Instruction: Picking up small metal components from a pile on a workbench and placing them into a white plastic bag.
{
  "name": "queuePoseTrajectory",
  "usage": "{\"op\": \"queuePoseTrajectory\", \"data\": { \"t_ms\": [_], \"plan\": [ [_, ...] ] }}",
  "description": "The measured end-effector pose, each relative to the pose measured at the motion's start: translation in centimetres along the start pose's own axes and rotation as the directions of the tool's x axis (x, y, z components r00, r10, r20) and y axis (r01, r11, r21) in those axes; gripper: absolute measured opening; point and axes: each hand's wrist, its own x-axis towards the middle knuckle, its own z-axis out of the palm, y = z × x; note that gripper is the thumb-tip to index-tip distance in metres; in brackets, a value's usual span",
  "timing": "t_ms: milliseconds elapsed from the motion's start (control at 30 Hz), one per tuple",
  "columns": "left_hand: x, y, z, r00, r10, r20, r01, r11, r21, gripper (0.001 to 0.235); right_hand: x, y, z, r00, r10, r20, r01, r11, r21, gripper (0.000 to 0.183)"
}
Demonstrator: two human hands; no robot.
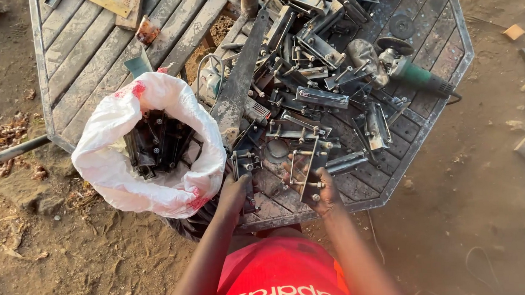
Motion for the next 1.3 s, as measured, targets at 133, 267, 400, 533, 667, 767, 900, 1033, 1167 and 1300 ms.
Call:
{"op": "queuePoseTrajectory", "data": {
  "t_ms": [133,267,400,533,667,767,900,1033,1167,1300],
  "plan": [
    [-0.2,0.7,0.6,1.0,-0.01,0.008,0.01,0.999,-0.05,0.037,-1.1,-0.6,3.1,0.989,0.037,0.143,-0.027,0.997,-0.067,0.025],
    [-1.5,1.7,1.6,1.0,0.001,-0.003,-0.001,0.999,-0.054,0.036,-0.9,-1.1,5.0,0.993,0.003,0.118,0.04,0.933,-0.358,0.035],
    [-3.5,3.6,1.6,1.0,-0.015,-0.004,0.015,0.997,-0.081,0.037,-0.8,-0.5,6.3,0.994,-0.016,0.104,0.066,0.865,-0.498,0.034],
    [-4.0,3.9,1.4,1.0,0.006,-0.02,-0.008,0.994,-0.107,0.036,0.0,1.6,5.0,0.982,-0.05,0.183,0.116,0.92,-0.374,0.041],
    [-3.3,3.3,1.0,0.998,0.058,0.038,-0.049,0.978,-0.204,0.046,-1.7,2.1,8.4,0.98,0.116,0.159,-0.046,0.919,-0.39,0.046],
    [-5.2,4.2,0.6,0.983,0.138,0.121,-0.113,0.975,-0.193,0.054,-3.1,2.7,12.6,0.977,0.15,0.148,-0.083,0.919,-0.386,0.025],
    [-6.8,6.2,-1.7,0.917,0.307,0.255,-0.347,0.929,0.129,0.061,-4.1,2.6,16.1,0.989,0.107,0.1,-0.063,0.928,-0.368,0.008],
    [-5.8,6.2,-6.0,0.798,0.553,0.242,-0.602,0.755,0.261,0.042,-3.5,4.1,16.6,0.959,0.218,0.183,-0.153,0.937,-0.315,0.013],
    [-5.3,7.6,-8.9,0.687,0.726,0.005,-0.633,0.596,0.494,0.04,0.9,6.7,12.9,0.964,0.253,0.077,-0.236,0.955,-0.178,0.047],
    [-4.8,5.7,-12.8,0.684,0.723,0.097,-0.188,0.046,0.981,0.059,4.2,8.1,14.9,0.953,0.291,0.088,-0.275,0.948,-0.158,0.025]
  ]
}}
